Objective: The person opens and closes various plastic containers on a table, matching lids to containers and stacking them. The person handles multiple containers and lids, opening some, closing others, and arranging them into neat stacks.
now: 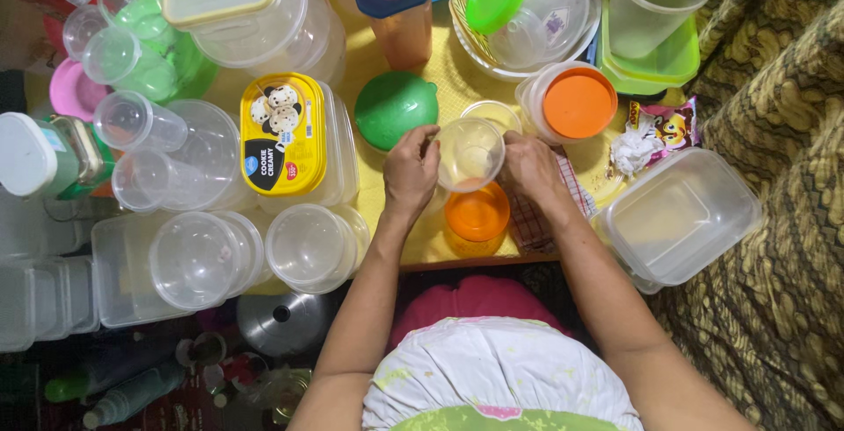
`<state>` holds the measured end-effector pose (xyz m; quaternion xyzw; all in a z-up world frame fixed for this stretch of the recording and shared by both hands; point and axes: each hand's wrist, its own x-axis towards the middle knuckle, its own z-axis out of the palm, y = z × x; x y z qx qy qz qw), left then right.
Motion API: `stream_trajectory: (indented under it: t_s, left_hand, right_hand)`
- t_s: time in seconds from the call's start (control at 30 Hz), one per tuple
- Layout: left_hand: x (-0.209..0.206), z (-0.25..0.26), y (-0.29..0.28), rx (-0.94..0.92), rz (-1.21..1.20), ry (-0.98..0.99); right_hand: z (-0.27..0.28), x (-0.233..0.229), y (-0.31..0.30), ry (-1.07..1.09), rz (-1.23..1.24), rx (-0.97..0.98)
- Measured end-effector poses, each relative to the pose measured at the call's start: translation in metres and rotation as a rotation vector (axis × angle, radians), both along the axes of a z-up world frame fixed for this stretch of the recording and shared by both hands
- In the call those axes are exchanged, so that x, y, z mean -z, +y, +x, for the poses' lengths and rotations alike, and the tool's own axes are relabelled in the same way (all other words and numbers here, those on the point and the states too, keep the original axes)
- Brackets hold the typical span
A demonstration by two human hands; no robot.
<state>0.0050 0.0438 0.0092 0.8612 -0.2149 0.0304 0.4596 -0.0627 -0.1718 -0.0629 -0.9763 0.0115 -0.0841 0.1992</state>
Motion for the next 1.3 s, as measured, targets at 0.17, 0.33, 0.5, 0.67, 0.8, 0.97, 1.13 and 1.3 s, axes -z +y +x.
stream_trajectory:
  t_s: [0.17, 0.33, 0.5, 0.67, 0.8, 0.97, 1.13, 1.3]
  left_hand:
    - [0.018, 0.011, -0.001, -0.109, -0.331, 0.362]
    - [0.027, 0.02, 0.001, -0.108, -0.511, 0.451]
    - [0.03, 0.023, -0.001, -0.159, -0.22, 0.254]
    - [0.032, 0.022, -0.002, -0.004, -0.246, 0.295]
    - [0.039, 0.021, -0.001, -0.003, -0.422, 0.524]
    - [0.045, 0.025, 0.005, -0.017, -0.675, 0.533]
    - [0.043, 0.027, 0.015, -0.118, -0.767, 0.593]
    - [0.039, 0.027, 0.021, -0.159, -1.04, 0.669]
  right_hand:
    - [-0.005, -0.023, 0.009, -0.116, 0.057, 0.013]
    - [-0.021, -0.081, 0.014, -0.318, 0.118, -0.093]
    - [-0.028, -0.114, 0.021, -0.393, 0.226, -0.154]
    - [-0.029, -0.108, 0.02, -0.304, 0.592, -0.114]
    - [-0.023, -0.087, 0.011, -0.143, 0.71, 0.063]
    - [-0.026, -0.056, 0.016, 0.351, 0.165, -0.043]
    - [-0.03, -0.045, 0.023, 0.428, 0.092, 0.006]
    - [-0.02, -0.061, -0.01, 0.218, 0.307, 0.141]
